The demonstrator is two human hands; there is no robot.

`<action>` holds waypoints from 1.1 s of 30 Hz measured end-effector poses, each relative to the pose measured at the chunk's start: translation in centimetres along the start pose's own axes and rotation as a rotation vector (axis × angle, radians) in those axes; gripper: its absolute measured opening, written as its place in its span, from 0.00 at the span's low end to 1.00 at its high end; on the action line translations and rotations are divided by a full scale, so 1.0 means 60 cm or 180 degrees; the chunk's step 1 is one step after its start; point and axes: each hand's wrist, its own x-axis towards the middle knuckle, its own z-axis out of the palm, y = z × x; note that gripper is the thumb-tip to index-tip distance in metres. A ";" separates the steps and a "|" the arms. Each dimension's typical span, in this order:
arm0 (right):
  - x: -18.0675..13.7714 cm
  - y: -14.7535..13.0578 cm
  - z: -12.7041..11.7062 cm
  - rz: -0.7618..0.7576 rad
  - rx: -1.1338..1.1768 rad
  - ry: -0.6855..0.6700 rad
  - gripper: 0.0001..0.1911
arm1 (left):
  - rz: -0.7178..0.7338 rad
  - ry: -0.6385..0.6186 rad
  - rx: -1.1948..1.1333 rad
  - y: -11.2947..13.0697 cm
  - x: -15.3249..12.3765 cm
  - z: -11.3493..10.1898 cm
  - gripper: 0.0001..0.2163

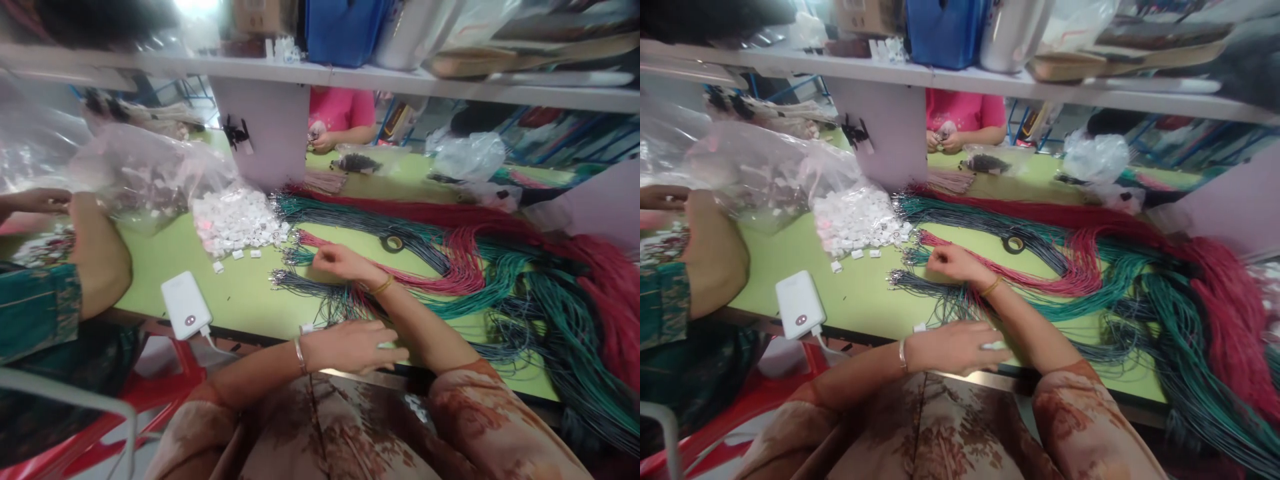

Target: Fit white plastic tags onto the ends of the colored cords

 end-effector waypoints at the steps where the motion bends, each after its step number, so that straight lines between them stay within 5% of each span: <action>1: -0.002 0.001 0.020 -0.0007 -0.0262 -0.0080 0.15 | 0.0037 -0.0066 0.0011 0.003 0.002 0.005 0.14; 4: -0.012 0.013 0.076 0.0091 -0.1313 0.0196 0.18 | -0.0806 0.0322 0.0266 -0.022 -0.019 -0.009 0.12; 7: -0.026 0.033 0.097 -0.0081 -0.1785 0.0248 0.14 | -0.2496 0.0765 0.1101 -0.069 -0.079 -0.068 0.11; 10: -0.039 0.049 0.086 -0.0266 -0.1833 0.0226 0.13 | -0.4307 0.0643 0.1918 -0.109 -0.156 -0.134 0.14; 13: -0.045 0.058 0.070 -0.0336 -0.1776 0.0261 0.14 | -0.5174 0.0439 0.1894 -0.134 -0.222 -0.166 0.17; 16: -0.047 0.061 0.065 -0.0363 -0.1725 0.0282 0.13 | -0.5278 0.0614 0.1525 -0.149 -0.257 -0.162 0.17; 20: -0.047 0.057 0.066 -0.0431 -0.1592 0.0341 0.09 | -0.4980 0.1084 0.1057 -0.159 -0.249 -0.138 0.13; 28: -0.050 0.061 0.068 -0.0582 -0.1238 0.0558 0.10 | -0.4320 0.0713 0.0621 -0.182 -0.180 -0.113 0.16; 33: -0.050 0.072 0.064 -0.0379 -0.0344 0.0889 0.08 | -0.4032 0.1914 -0.0492 -0.200 -0.155 -0.119 0.10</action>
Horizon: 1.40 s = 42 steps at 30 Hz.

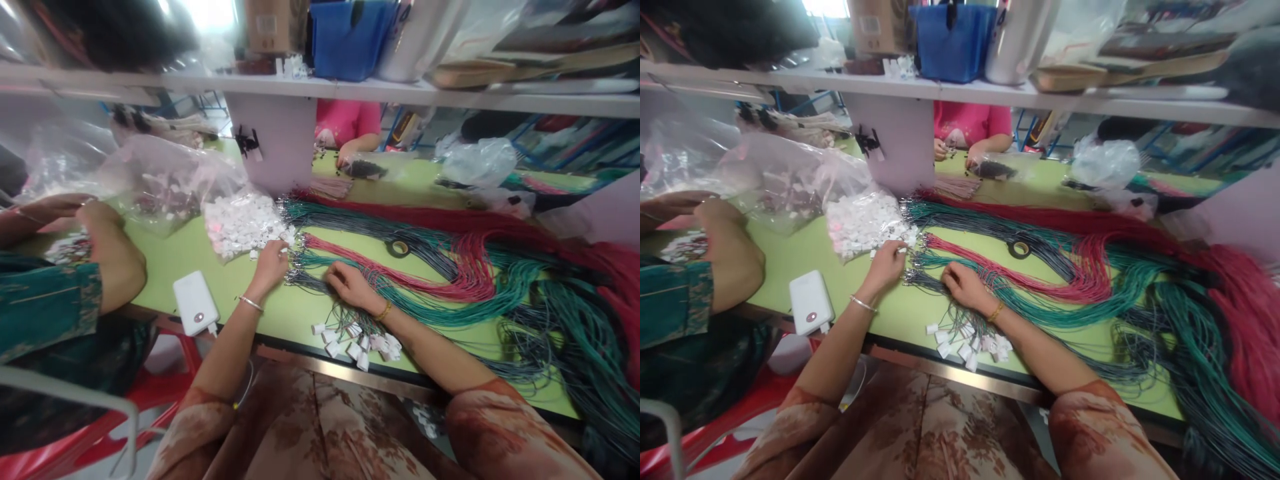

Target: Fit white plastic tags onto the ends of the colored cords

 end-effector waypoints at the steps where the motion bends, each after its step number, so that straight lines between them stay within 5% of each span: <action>1: 0.002 0.001 -0.002 0.0125 0.0215 0.0047 0.07 | -0.0196 0.0008 -0.0524 0.003 0.004 0.002 0.09; 5: 0.022 -0.010 -0.010 0.0450 0.0898 0.0148 0.11 | -0.1165 -0.0366 -0.2513 0.006 0.014 0.008 0.10; 9: 0.056 -0.035 -0.012 0.0540 0.1335 0.0240 0.14 | -0.1244 -0.0670 -0.3260 0.000 0.011 0.010 0.09; 13: 0.086 -0.058 -0.003 0.0456 0.1541 0.0273 0.15 | -0.1245 -0.0948 -0.3463 -0.002 0.002 0.010 0.12; 22: 0.088 -0.064 0.005 0.0157 0.1171 0.0239 0.16 | -0.1250 -0.0923 -0.3718 0.008 -0.008 0.020 0.11; 30: 0.081 -0.068 0.002 -0.0387 0.0154 0.0134 0.15 | -0.1202 -0.0904 -0.3659 0.012 -0.011 0.019 0.09; 42: 0.086 -0.064 0.012 0.0665 0.1203 -0.0469 0.13 | -0.1130 -0.1181 -0.3511 0.005 -0.013 0.025 0.10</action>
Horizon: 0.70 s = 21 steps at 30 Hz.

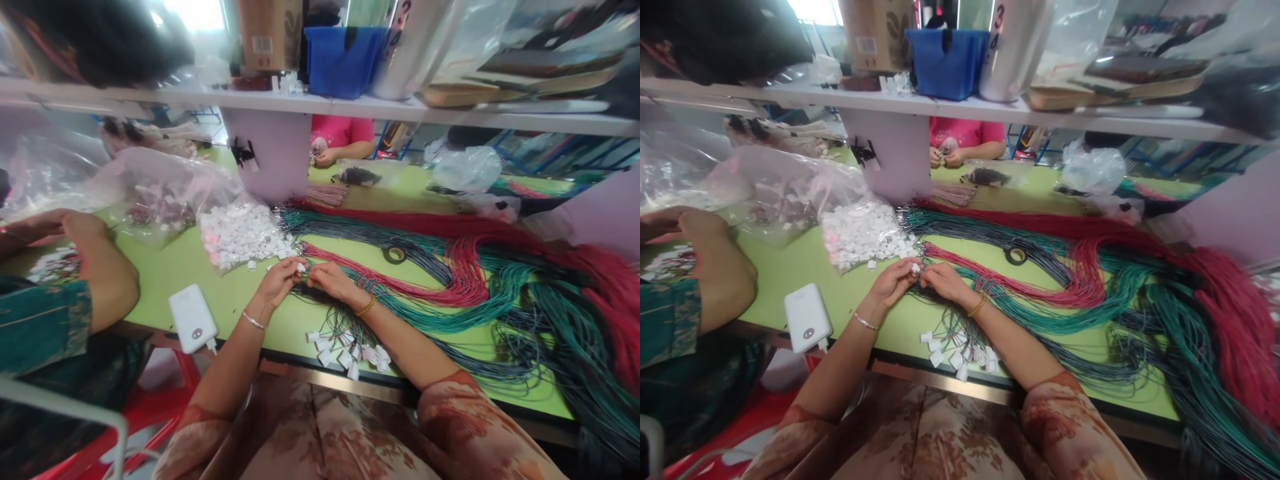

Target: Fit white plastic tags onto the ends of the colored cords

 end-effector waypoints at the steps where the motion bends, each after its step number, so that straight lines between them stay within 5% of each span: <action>1: 0.000 -0.001 0.000 0.0056 0.0071 0.0018 0.13 | -0.0001 -0.0005 0.0009 -0.001 0.000 -0.001 0.10; 17: 0.008 0.015 0.004 0.0460 0.0640 0.0082 0.15 | 0.0153 0.0253 0.0458 -0.008 -0.003 0.016 0.14; 21: 0.012 0.035 0.006 0.0200 0.0403 0.0118 0.13 | 0.0270 0.0483 0.0533 -0.012 -0.003 0.019 0.14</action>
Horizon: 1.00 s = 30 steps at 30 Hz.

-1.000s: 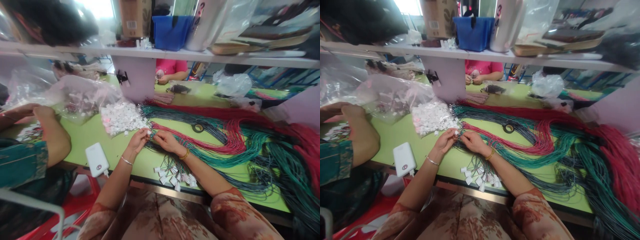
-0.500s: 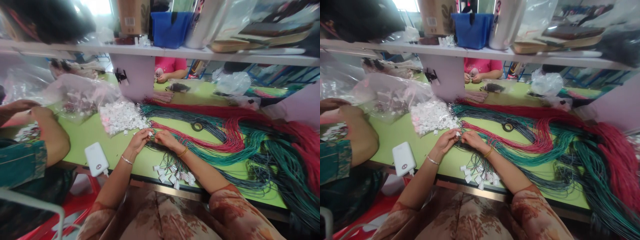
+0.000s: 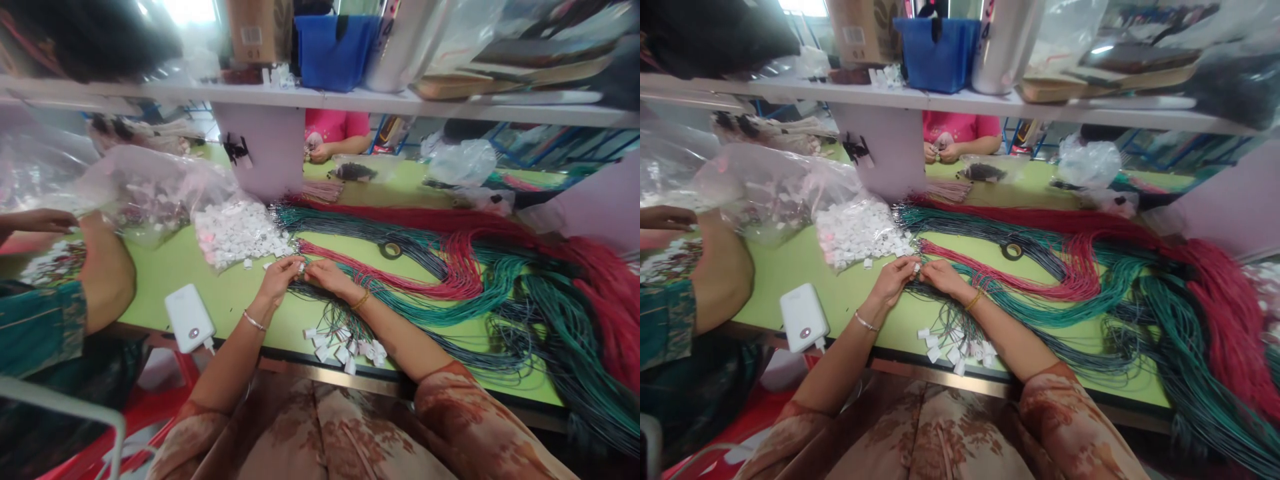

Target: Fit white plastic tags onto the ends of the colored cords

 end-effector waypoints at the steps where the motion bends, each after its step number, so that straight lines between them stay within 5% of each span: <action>1: 0.001 0.003 -0.001 -0.0182 -0.0155 0.0137 0.13 | -0.0004 0.0071 -0.0022 0.000 0.001 -0.001 0.15; 7: -0.001 0.004 -0.004 -0.0980 -0.0796 0.0568 0.08 | -0.0103 0.0171 -0.0090 0.000 0.005 -0.005 0.15; 17: -0.005 0.000 0.012 -0.1025 -0.1311 0.0843 0.10 | 0.0062 0.0285 -0.0086 -0.011 0.004 0.005 0.12; 25: -0.010 -0.002 0.013 -0.1178 -0.1786 0.0714 0.11 | -0.0027 0.0274 0.0079 -0.007 0.001 0.003 0.12; 30: -0.003 0.001 -0.025 -0.1067 -0.1535 0.0161 0.13 | -0.0164 0.0253 0.0566 -0.003 0.001 -0.005 0.12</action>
